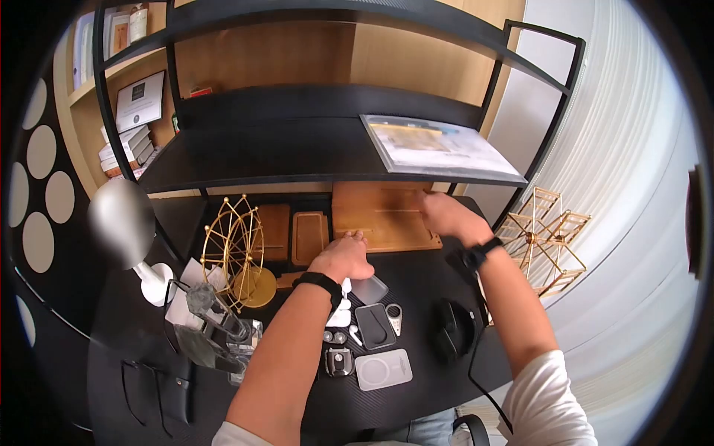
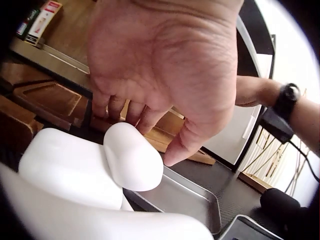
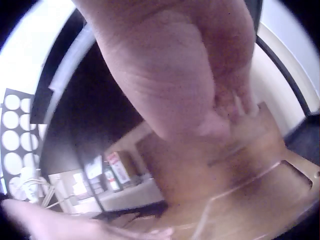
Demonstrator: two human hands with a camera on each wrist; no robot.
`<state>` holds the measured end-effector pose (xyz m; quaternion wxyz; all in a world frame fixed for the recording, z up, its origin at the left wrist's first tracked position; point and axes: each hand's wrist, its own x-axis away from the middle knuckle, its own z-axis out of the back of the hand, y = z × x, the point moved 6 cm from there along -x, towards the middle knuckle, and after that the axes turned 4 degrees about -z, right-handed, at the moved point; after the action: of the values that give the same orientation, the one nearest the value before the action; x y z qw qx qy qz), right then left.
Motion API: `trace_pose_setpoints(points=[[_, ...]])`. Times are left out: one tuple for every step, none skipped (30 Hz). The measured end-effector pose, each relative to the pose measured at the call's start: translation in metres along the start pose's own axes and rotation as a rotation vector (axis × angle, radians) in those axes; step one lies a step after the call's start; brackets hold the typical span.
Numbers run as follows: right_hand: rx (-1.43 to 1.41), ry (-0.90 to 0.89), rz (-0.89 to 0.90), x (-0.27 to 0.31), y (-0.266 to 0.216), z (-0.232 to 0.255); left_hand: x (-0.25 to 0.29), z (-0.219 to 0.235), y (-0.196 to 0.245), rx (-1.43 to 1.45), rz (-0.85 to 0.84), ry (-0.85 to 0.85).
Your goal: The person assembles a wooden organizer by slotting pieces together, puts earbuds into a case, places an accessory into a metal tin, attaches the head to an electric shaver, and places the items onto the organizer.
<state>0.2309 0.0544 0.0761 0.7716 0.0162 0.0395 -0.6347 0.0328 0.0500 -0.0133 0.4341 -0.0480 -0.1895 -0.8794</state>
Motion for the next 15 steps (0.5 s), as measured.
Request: trace_pose_setpoints(points=[[0.016,-0.071,-0.08,0.041,-0.024,0.019,0.0,0.001,0.001,0.001,0.01,-0.006],[0.05,-0.063,-0.015,0.083,-0.045,0.029,-0.001,0.0,0.0,0.002,0.002,-0.015],[0.044,-0.002,0.058,0.116,-0.055,0.029,-0.003,-0.002,-0.002,0.017,0.01,-0.005],[0.088,-0.052,-0.018,0.152,-0.076,0.041,-0.005,-0.002,-0.004,0.033,0.017,0.008],[0.083,-0.064,-0.018,0.183,-0.082,0.034,-0.005,-0.001,-0.002,0.014,-0.001,0.003],[0.082,-0.101,-0.063,0.211,-0.087,0.029,-0.005,-0.002,0.0,0.013,-0.017,-0.005],[0.051,-0.11,-0.108,0.237,-0.09,0.023,-0.006,-0.002,-0.002,0.015,-0.008,0.004],[0.022,-0.095,-0.099,0.256,-0.088,0.01,-0.006,-0.001,-0.003,0.019,0.003,0.014],[0.011,-0.082,-0.137,0.269,-0.087,0.0,-0.008,-0.001,-0.006,0.045,0.003,0.031],[-0.002,-0.067,-0.177,0.279,-0.087,-0.01,-0.009,-0.004,-0.006,0.038,-0.01,0.021],[-0.025,-0.026,-0.185,0.284,-0.087,-0.018,-0.01,-0.004,-0.006,0.039,-0.018,0.027],[-0.029,-0.019,-0.2,0.285,-0.088,-0.025,-0.01,-0.003,-0.005,0.039,-0.025,0.035],[-0.037,0.024,-0.216,0.285,-0.089,-0.028,-0.007,0.0,-0.001,0.036,-0.033,0.041],[-0.045,0.068,-0.229,0.285,-0.089,-0.03,-0.003,0.002,0.003,0.023,-0.042,0.04],[-0.102,0.097,-0.219,0.285,-0.088,-0.031,0.002,0.004,0.006,0.034,-0.032,0.031]])
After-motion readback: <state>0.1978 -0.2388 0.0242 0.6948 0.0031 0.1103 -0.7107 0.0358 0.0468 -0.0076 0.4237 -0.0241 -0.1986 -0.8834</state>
